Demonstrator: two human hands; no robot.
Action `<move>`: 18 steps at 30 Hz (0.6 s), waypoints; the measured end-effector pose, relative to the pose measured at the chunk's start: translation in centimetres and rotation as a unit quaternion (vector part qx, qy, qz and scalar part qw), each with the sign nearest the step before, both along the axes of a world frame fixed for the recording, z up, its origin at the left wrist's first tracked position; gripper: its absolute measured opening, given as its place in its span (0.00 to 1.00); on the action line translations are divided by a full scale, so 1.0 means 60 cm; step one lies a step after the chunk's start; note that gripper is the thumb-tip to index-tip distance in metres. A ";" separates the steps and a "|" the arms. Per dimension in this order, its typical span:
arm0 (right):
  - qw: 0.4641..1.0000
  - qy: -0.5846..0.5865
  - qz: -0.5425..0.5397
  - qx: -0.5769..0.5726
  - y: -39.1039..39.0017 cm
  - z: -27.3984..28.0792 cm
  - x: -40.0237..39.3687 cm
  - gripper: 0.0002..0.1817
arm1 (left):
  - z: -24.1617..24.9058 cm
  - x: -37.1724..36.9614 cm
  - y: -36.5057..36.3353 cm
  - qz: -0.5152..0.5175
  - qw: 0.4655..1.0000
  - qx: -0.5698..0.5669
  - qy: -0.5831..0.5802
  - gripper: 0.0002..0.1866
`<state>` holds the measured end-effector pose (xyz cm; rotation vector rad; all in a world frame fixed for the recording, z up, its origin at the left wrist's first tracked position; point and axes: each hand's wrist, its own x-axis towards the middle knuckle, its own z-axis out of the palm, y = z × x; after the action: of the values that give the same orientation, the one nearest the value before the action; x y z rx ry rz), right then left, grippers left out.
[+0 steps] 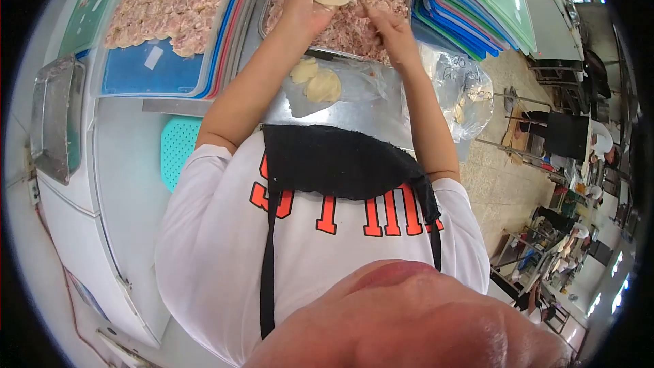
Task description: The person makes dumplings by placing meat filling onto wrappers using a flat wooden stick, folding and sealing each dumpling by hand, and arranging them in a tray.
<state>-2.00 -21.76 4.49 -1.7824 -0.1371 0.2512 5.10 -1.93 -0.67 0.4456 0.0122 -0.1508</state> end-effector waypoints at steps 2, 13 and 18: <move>0.953 -0.264 -0.024 -0.143 -0.001 -0.069 0.017 0.19 | 0.078 -0.044 -0.009 0.028 0.999 -0.016 0.031 0.26; 0.809 -0.386 0.055 -0.440 -0.009 0.059 -0.043 0.10 | 0.110 -0.078 -0.005 0.027 0.997 -0.008 0.071 0.41; 0.773 -0.355 0.065 -0.521 -0.001 0.131 -0.064 0.11 | 0.003 -0.005 0.028 0.047 0.998 -0.010 0.049 0.34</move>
<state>-5.82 -21.80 12.34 -2.9212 -0.7913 -0.3629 4.78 -0.24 -0.47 0.4158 0.1273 -0.0803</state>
